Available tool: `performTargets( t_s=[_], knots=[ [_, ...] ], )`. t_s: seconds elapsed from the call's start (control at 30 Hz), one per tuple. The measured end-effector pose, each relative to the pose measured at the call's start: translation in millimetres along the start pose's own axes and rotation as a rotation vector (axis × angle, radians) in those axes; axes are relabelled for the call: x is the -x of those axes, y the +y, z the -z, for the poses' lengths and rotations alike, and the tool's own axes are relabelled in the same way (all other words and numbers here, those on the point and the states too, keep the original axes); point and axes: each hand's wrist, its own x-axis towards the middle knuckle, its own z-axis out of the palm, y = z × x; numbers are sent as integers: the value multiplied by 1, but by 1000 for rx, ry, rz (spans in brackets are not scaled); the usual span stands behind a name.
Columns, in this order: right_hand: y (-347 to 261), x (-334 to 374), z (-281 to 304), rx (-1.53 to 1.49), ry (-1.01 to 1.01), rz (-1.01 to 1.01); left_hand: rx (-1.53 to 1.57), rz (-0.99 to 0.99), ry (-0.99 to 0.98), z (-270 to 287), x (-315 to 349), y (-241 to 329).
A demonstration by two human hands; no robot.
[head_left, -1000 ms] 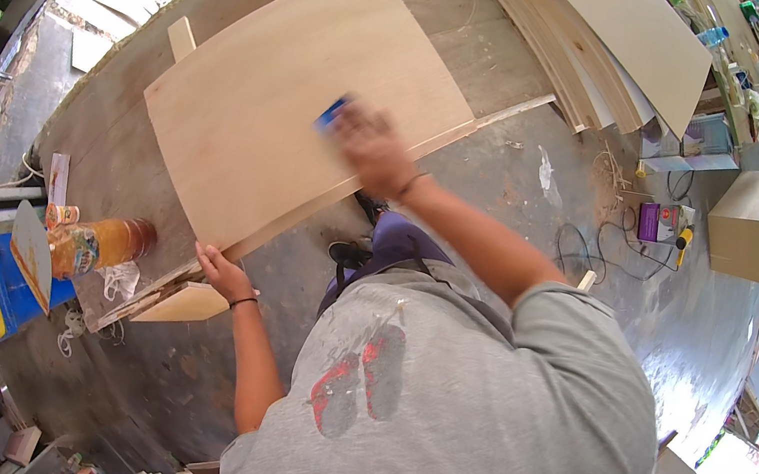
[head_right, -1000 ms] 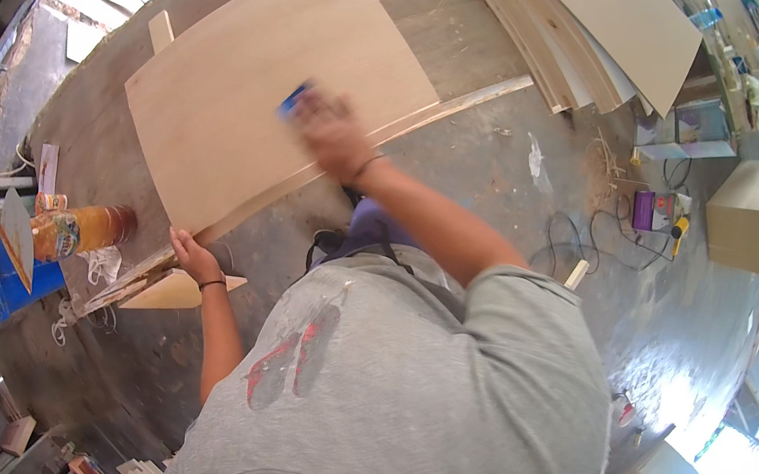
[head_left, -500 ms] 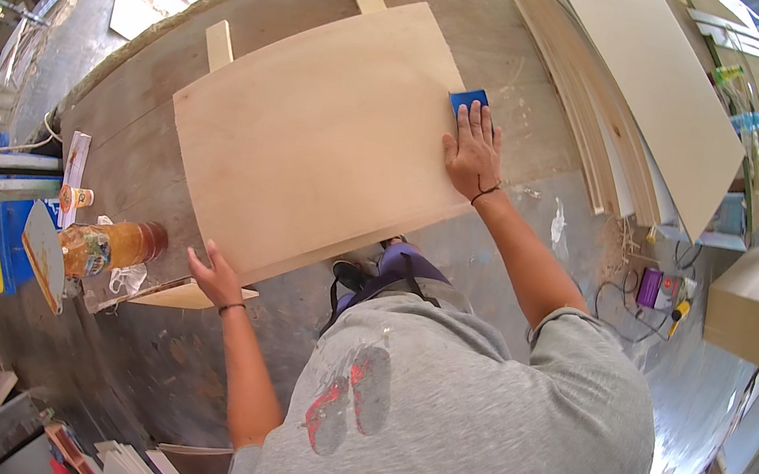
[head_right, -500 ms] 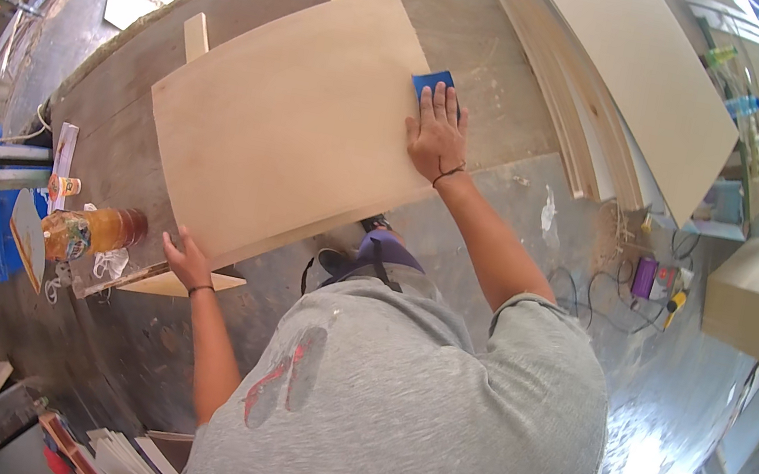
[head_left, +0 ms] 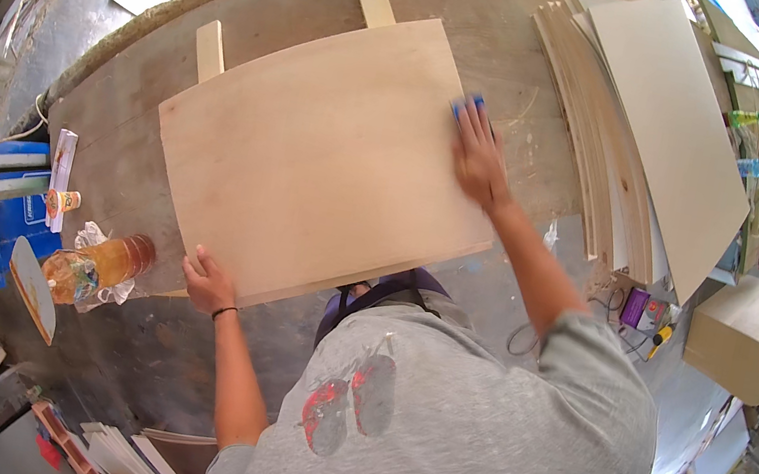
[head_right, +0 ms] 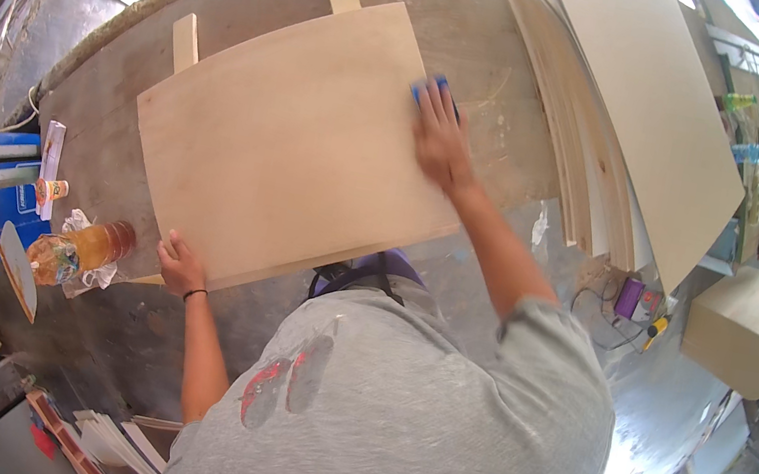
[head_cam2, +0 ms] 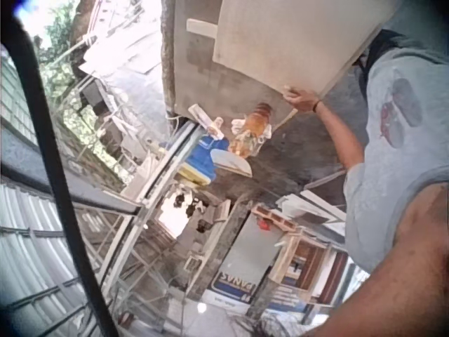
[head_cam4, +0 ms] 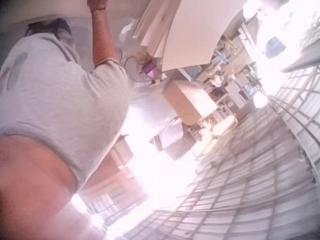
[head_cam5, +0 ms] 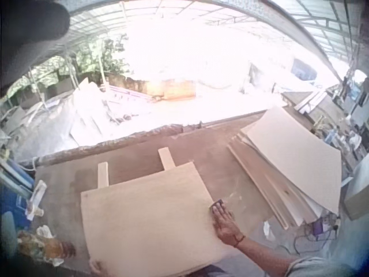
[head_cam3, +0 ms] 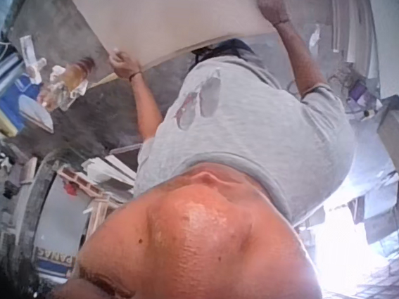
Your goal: The person sands the surface of a wood panel using a sanding block by hand, then pours a liquid adhesive onto the panel from a bottle and spreads it across the surface using a plastic spreader.
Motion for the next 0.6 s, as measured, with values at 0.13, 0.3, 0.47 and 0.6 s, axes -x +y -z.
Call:
performTargets(
  t_s=[0.13,0.3,0.47,0.6],
  knots=[
    [26,51,-8,-238,29,-7,-8,19,-33,11,7,23],
    [67,-125,-54,-228,148,169,125,-40,27,-6,-4,-2],
    [-52,-197,-5,152,416,351,310,-2,91,-5,-8,-6],
    [-228,-72,-66,11,23,881,920,110,145,-18,-8,-21]
  ],
)
